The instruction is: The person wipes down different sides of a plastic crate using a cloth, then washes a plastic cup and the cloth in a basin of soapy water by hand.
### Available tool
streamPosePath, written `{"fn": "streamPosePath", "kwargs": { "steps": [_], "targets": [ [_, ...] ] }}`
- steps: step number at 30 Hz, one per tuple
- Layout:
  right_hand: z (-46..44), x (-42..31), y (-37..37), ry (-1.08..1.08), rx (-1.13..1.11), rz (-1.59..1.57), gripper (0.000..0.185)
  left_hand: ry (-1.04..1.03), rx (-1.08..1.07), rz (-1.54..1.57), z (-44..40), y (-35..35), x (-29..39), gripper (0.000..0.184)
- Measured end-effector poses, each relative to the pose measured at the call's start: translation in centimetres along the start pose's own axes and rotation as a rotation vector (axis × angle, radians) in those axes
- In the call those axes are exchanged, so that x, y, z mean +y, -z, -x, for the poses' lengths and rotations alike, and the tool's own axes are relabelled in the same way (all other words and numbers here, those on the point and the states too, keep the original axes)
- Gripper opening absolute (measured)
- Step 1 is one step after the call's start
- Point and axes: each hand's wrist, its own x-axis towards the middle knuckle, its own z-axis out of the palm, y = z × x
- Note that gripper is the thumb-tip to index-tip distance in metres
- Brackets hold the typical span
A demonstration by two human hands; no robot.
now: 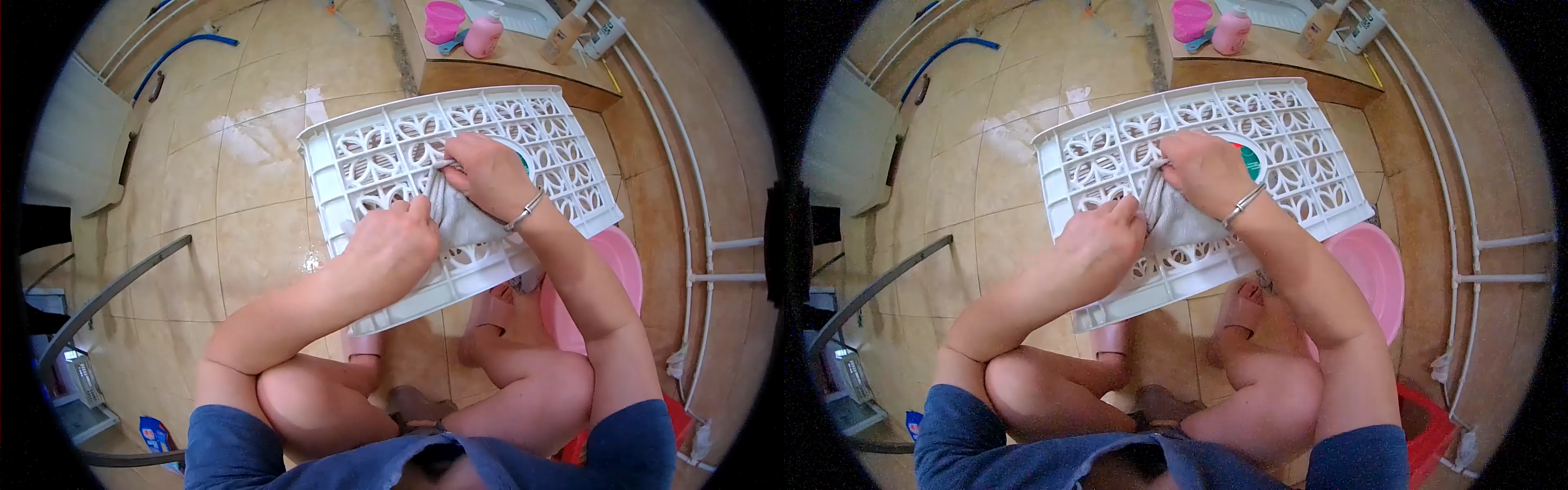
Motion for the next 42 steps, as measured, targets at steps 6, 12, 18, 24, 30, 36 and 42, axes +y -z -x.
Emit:
{"fn": "streamPosePath", "kwargs": {
  "steps": [6, 12, 18, 24, 30, 36, 42],
  "targets": [
    [-1.3, -0.4, -1.4, 0.177, -0.018, -0.131, 0.013, -0.005, 0.006, 0.025, -0.1, -0.2, 0.8, 0.011],
    [0.3, 1.1, 0.2, -0.118, -0.073, -0.125, 0.016, 0.002, 0.089, 0.034, 0.2, -1.6, 0.4, 0.016],
    [2.1, 0.9, -1.6, -0.159, 0.185, -0.068, 0.017, 0.001, 0.359, 0.252, 1.4, -3.8, -0.8, 0.025],
    [3.2, -0.3, -1.2, -0.102, 0.214, 0.059, 0.015, -0.021, 0.487, 0.242, 1.4, -4.3, -1.1, 0.015],
    [6.0, -2.5, 0.1, -0.043, 0.076, 0.224, 0.018, -0.055, 0.512, 0.287, 1.2, -4.7, -1.5, 0.015],
    [7.6, -2.7, 0.9, -0.132, 0.043, 0.075, 0.018, -0.065, 0.523, 0.297, 1.3, -4.8, -1.7, 0.015],
    [7.8, -2.4, 0.0, -0.079, 0.182, 0.073, 0.019, -0.047, 0.506, 0.256, 0.9, -4.9, -1.7, 0.014]
  ]
}}
